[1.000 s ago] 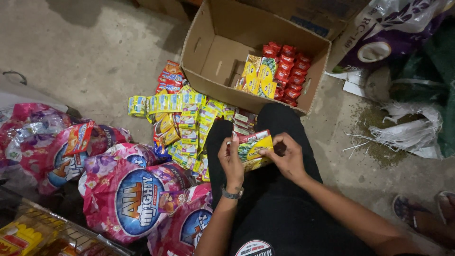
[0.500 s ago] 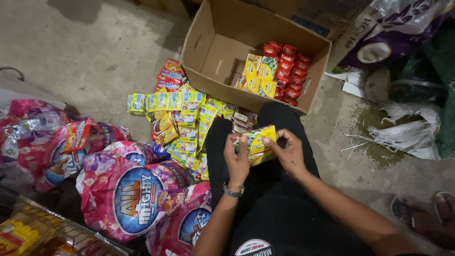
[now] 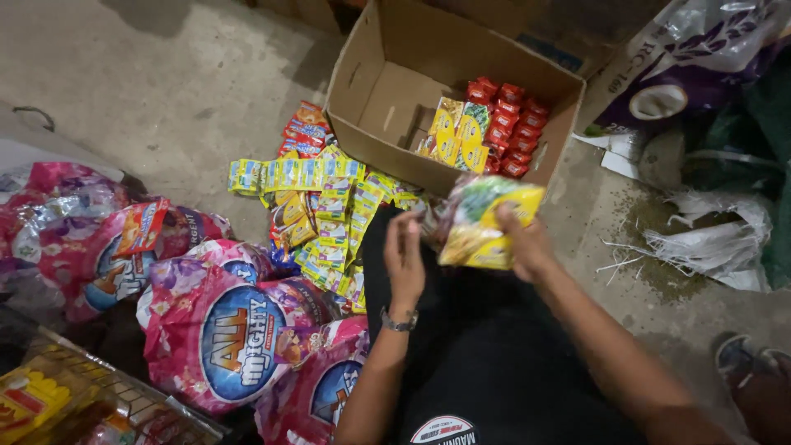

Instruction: The person sorts and packs sachet strips into a cardboard box in a storage area.

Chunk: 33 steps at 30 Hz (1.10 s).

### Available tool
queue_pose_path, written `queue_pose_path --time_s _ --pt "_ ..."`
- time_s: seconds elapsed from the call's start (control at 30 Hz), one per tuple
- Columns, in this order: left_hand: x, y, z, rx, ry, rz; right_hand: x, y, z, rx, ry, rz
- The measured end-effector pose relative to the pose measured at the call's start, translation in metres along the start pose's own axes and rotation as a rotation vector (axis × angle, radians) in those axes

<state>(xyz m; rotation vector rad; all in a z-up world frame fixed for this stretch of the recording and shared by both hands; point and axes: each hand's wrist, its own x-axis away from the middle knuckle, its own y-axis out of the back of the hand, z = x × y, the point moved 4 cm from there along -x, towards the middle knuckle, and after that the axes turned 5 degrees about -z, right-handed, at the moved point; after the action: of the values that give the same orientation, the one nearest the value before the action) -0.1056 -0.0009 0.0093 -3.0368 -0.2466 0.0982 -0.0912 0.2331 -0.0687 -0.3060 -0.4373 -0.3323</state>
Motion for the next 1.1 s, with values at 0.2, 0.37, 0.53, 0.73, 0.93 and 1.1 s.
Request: queue_pose_path --time_s 0.2,0.37,0.53,0.73,0.93,1.1 --pt "0.046 0.026 0.153 0.407 0.804 0.044 0.007 -0.004 0.047 -0.453 -0.211 0.159" --pt "0.065 -0.004 0.098 0.918 1.394 0.197 0.044 -0.021 0.002 -0.480 -0.423 0.392" --pt "0.043 0.006 0.120 1.195 1.055 0.284 0.075 -0.034 -0.011 -0.303 -0.555 0.481" --pt "0.000 -0.014 -0.053 1.156 0.681 0.299 0.058 -0.042 0.023 -0.152 -0.430 0.333" --pt "-0.005 -0.021 -0.063 1.200 0.568 0.317 0.058 -0.051 0.049 -0.009 -0.241 0.275" --pt "0.000 -0.026 -0.053 1.269 0.627 0.313 0.065 -0.063 0.065 0.247 0.106 0.258"
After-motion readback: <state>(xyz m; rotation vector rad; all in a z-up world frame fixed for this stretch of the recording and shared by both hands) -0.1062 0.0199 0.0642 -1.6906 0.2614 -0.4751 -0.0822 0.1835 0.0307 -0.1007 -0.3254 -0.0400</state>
